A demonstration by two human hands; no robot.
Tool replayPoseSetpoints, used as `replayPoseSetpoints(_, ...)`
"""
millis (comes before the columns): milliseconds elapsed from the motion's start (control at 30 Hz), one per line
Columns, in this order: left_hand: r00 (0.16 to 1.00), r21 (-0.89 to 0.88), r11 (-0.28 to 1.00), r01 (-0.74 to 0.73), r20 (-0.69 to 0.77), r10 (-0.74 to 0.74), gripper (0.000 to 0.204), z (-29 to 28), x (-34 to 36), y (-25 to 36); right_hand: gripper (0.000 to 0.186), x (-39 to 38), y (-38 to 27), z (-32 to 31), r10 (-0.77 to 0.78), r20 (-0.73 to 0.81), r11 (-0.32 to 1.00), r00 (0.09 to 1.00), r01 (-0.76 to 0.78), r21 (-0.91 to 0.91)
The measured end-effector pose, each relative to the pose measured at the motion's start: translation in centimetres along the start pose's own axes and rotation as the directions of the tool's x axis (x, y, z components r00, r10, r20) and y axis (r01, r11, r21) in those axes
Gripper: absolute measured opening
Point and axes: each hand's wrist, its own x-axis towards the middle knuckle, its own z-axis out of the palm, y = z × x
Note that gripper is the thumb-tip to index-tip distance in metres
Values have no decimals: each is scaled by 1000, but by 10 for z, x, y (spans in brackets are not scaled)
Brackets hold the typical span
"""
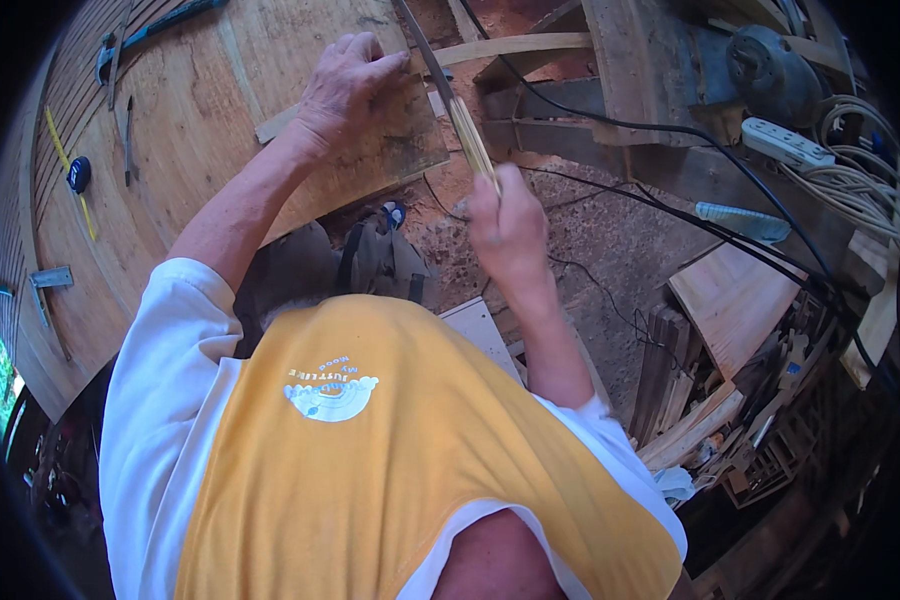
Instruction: The person measures a wooden board with a tape measure, cuts a wooden strip using a hand saw, grinds the piece on a bench grinder, and marks it on the board with a pen.
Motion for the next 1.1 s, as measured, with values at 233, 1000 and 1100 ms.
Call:
replayPoseSetpoints(233, 998, 36, 999, 22, -62, -20, 31, 6, -6, -5, 31, 12, -2, 4, -14, 11, 1000, 1000, 14, 28)
replayPoseSetpoints(1000, 1000, 2, 1000, 14, -8, -14, 30, 7, 2, -12, 31, -2, -7, -8, -145, -8, 986, 989, 145, 79)
replayPoseSetpoints(1100, 998, 13, 999, 53, 20, -53, 23, 2, 4, -6, 33, -36, 17, -5, -135, 10, 968, 991, 129, 214)
